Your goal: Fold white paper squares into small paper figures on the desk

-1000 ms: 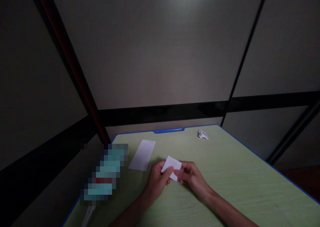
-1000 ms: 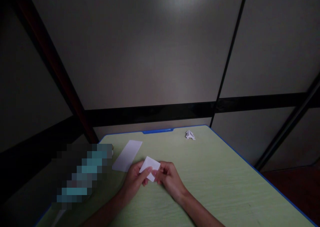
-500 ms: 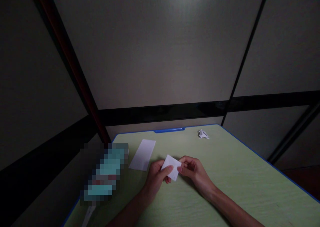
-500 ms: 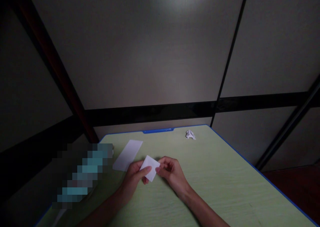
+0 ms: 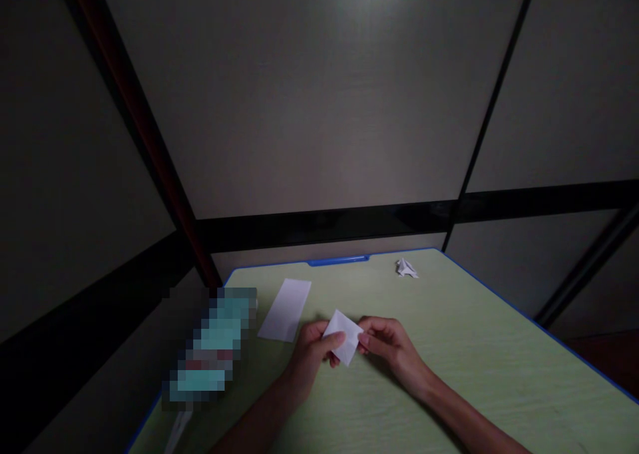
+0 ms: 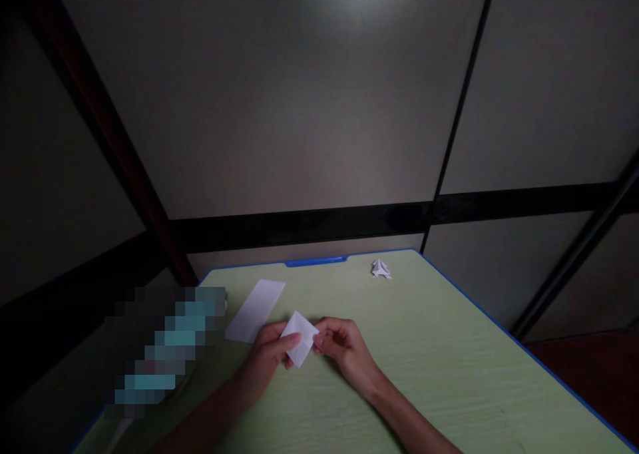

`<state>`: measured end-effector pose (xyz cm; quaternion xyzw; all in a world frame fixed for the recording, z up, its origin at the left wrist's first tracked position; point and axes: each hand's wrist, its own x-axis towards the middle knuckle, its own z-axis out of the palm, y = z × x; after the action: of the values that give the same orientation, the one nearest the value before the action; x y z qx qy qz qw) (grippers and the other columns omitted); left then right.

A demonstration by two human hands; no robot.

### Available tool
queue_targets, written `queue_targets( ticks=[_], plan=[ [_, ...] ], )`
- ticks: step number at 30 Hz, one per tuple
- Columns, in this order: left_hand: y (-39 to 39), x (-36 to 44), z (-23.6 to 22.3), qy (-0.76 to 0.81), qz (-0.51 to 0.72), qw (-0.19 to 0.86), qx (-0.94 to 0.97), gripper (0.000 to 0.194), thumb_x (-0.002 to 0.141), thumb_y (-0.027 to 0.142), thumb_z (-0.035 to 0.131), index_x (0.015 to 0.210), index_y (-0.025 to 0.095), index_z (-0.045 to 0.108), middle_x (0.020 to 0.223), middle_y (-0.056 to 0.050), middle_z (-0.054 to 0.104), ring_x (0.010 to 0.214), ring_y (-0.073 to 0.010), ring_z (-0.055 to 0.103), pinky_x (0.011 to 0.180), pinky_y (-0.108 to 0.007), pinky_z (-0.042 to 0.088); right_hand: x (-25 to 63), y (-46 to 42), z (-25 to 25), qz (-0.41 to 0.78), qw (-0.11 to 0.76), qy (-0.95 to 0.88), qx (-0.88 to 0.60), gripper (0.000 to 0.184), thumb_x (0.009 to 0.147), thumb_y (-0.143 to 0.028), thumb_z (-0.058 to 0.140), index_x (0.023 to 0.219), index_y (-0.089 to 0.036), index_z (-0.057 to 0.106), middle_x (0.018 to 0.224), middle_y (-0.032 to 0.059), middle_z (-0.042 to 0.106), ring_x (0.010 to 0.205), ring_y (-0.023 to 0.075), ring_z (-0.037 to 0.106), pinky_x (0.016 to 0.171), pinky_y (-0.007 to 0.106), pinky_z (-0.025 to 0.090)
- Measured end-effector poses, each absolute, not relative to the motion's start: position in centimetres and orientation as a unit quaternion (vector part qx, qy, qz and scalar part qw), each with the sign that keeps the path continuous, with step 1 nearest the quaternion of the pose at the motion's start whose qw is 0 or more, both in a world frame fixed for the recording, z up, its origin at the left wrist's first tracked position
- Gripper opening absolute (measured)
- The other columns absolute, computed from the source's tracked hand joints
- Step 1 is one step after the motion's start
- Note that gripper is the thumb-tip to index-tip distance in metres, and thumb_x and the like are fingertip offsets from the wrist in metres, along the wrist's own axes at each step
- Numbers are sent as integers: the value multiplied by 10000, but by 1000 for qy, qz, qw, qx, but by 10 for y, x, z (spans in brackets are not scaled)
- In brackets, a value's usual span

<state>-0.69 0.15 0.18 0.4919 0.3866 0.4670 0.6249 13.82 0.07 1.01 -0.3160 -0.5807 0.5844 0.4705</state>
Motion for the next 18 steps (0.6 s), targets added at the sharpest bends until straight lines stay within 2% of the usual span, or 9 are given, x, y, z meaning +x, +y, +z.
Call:
queue_targets(
  ticks=[12, 18],
  plan=[
    [4, -8, -2, 389, 442, 631, 505, 226, 562, 298, 560, 582, 76, 597, 403, 3, 503, 329, -57, 371, 326, -174, 241, 140, 1, 8, 529, 471, -617, -344, 244, 665, -346, 531, 550, -131, 542, 474, -30, 435, 472, 91, 384, 455, 209, 278],
    [3, -7, -1, 402, 445, 614, 513, 217, 549, 294, 565, 534, 78, 581, 354, 20, 467, 302, -50, 355, 309, -171, 237, 140, -1, 11, 507, 477, -626, -350, 186, 673, -315, 534, 616, -139, 514, 508, -34, 413, 485, 88, 369, 454, 204, 278]
  ],
)
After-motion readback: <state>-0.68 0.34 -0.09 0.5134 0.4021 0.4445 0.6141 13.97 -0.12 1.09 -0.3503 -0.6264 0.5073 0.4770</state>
